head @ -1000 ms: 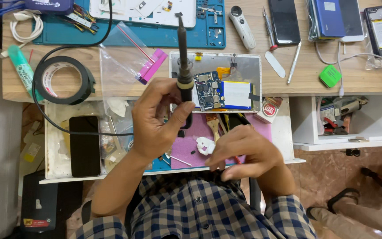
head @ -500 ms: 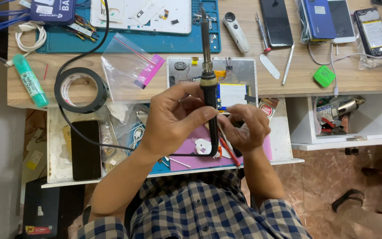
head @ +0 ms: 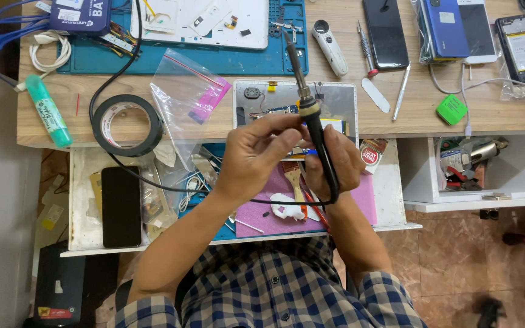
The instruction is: The person holds a small circuit board and uses a digital microscope to inspect it. They then use a soldering iron and tweezers to work on the board, applying heat and manipulating components.
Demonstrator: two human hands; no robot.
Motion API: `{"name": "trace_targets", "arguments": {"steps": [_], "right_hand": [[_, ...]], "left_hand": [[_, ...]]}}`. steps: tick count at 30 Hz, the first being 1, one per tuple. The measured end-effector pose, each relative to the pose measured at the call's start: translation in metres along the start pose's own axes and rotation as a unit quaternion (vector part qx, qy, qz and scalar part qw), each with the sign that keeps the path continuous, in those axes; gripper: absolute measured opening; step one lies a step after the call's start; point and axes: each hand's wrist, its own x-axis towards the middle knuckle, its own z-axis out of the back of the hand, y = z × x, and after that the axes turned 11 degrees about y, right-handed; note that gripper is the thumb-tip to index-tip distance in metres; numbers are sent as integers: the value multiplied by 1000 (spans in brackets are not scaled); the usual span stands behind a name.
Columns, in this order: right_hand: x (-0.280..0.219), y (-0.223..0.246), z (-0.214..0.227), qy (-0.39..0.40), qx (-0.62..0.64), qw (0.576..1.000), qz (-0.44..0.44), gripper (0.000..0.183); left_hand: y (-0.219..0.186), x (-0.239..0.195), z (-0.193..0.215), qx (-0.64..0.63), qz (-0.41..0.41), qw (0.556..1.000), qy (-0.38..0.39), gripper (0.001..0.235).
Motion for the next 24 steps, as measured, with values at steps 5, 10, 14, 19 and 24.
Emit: {"name": "trace_targets", "arguments": {"steps": [5, 10, 14, 19, 24], "right_hand": [[10, -5, 19, 29, 90, 994, -47, 34], [-4, -13, 26, 5, 67, 995, -69, 35], [-12, -17, 23, 2, 79, 992, -99, 30], [-23, -20, 26, 20, 94, 989, -114, 29], [-20, -22, 28, 20, 106, 985, -139, 28]], "left_hand": [[-11, -2, 33, 290, -42, 955, -45, 15], [16, 2, 58, 564, -49, 824, 13, 20], [25, 8, 52, 632, -40, 772, 52, 38], [24, 18, 54, 606, 33, 780, 154, 90], [34, 26, 51, 592, 88, 772, 215, 111]]}}
